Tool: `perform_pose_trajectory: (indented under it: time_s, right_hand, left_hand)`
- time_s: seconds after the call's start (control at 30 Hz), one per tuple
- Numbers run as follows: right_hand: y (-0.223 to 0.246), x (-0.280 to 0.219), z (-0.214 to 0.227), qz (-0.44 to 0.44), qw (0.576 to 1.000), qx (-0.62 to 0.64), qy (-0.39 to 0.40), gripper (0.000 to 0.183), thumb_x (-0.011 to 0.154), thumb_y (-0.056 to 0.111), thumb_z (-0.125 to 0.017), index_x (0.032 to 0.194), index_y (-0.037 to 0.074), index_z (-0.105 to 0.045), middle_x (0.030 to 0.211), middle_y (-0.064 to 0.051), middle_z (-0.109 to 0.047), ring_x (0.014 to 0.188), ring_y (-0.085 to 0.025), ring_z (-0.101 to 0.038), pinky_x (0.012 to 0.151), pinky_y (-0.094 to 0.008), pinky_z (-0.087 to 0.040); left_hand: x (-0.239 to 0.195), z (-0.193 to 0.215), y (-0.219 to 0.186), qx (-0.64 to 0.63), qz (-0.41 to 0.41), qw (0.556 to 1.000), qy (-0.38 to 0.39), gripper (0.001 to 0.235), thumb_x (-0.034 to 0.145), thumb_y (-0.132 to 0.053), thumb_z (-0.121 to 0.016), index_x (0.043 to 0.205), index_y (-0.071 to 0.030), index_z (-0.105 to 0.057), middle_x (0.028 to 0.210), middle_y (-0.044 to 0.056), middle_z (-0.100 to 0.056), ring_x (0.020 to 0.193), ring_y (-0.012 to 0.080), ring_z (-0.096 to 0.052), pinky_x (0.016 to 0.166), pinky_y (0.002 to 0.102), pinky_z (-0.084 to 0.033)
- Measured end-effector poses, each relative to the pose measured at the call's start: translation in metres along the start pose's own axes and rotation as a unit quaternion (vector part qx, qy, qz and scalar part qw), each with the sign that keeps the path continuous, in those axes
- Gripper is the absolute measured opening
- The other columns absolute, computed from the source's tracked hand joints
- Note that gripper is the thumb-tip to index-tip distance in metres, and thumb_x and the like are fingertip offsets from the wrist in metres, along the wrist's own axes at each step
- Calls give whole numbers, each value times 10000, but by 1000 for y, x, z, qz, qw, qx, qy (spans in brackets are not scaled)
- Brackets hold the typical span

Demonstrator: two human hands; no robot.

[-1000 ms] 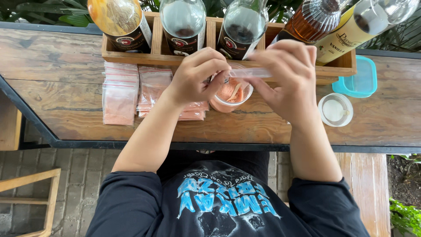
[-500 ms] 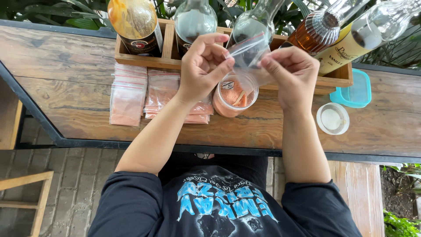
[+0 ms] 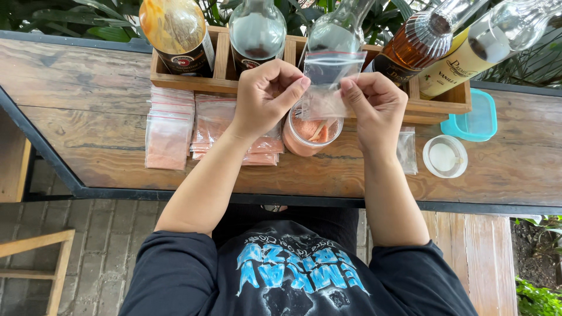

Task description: The person portions orange powder from a large container into several small plastic bags by hand at a table.

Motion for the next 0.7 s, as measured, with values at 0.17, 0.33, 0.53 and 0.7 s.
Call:
perform_pose_trajectory:
  time_s: [0.17,0.33,0.53,0.7]
  right_hand:
    - [23,5,9,67,996,-40,-36,83,989,60,-774,942,8,-730,693,-71,-665,687,-45,-513,696,-195,-474]
    - [47,5,39,67,995,-63,-27,84,1006,63,-727,978,-1,-680,841,-107,-691,787,-147,-661,740,-229,-516]
    - [63,-6,102,131,981,-128,-64,162,1080,20,-711,962,-55,-629,816,-148,-649,721,-181,-622,676,-259,-506]
    - [56,-22,160,120,970,-175,-119,280,1120,83,-763,922,-66,-632,787,-158,-638,695,-198,-617,674,-278,-472]
  left_hand:
    - [10,-13,1,-35,24,998,-42,32,908,-9,-730,880,-23,-732,600,59,-584,537,56,-549,486,207,-503]
    - [29,-38,-33,24,3,1000,5,123,949,-51,-701,829,-47,-674,736,9,-648,632,54,-537,541,176,-428]
    - [45,-103,-54,-8,10,999,53,142,967,-63,-687,831,-47,-652,721,-1,-591,633,48,-486,548,181,-399]
    - [45,-162,-52,5,-1,998,70,128,970,-88,-646,848,-49,-644,702,12,-630,599,60,-549,528,178,-448]
Point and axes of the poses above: each hand's wrist, its own x-axis towards the middle knuckle, its own z-axis out of the back of the hand, y = z × x, the point moved 5 cm from there along x, towards the middle knuckle
